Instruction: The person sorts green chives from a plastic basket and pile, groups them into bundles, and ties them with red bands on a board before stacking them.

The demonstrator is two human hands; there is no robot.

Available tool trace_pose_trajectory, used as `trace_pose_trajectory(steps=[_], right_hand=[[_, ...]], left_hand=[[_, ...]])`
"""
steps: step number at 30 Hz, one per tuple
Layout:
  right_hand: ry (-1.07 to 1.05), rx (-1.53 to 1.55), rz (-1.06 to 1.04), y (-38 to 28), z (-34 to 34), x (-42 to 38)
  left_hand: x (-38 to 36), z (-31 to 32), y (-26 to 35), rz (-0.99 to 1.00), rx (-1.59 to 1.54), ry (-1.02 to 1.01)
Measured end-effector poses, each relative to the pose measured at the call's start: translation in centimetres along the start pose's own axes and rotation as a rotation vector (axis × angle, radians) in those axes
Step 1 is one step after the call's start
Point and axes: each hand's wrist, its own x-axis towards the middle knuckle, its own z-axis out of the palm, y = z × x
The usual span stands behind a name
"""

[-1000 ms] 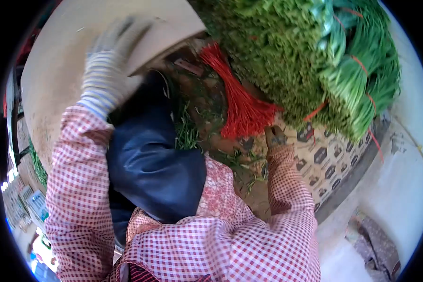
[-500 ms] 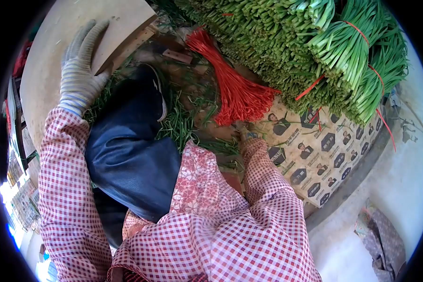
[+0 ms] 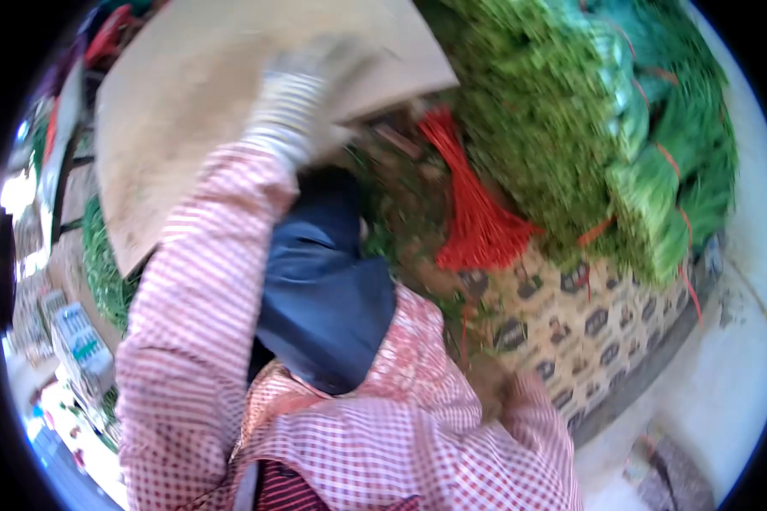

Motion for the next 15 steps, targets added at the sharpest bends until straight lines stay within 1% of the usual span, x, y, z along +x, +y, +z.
trace_pose_trajectory(steps=[1,2,5,7,8,10,12,14,15], right_hand=[[-0.065,-0.102,-0.036,0.1,-1.0,-0.9],[-0.128,-0.199,-0.07,0.0,-2.2,-1.7],[-0.281,-0.469,-0.167,-2.7,-6.8,-3.4],[-0.312,-0.603,-0.261,-6.3,-10.5,-4.6],[-0.294,-0.631,-0.332,-8.9,-12.4,-5.3],[-0.189,-0.632,-0.516,-14.8,-16.5,-6.8],[-0.03,-0.531,-0.814,-22.7,-21.1,-9.8],[0.058,-0.521,-1.089,-29.4,-24.7,-12.5],[0.159,-0.365,-1.312,-32.0,-25.8,-11.9]], left_hand=[[0.5,-0.9,0.2,-0.04,0.015,-0.14],[0.6,-2.7,0.6,-0.037,0.02,-0.247],[0.9,-2.9,0.3,-0.012,-0.018,-0.334],[0.3,-2.9,0.0,0.031,-0.085,-0.324],[-0.1,-2.9,-0.5,0.074,-0.144,-0.281],[-1.7,-2.9,-1.6,0.074,-0.284,-0.203],[-4.2,-3.7,-3.9,0.019,-0.243,-0.152],[-7.8,-2.2,-7.7,-0.073,-0.213,0.001],[-10.0,-3.1,-9.4,-0.185,-0.211,-0.034]])
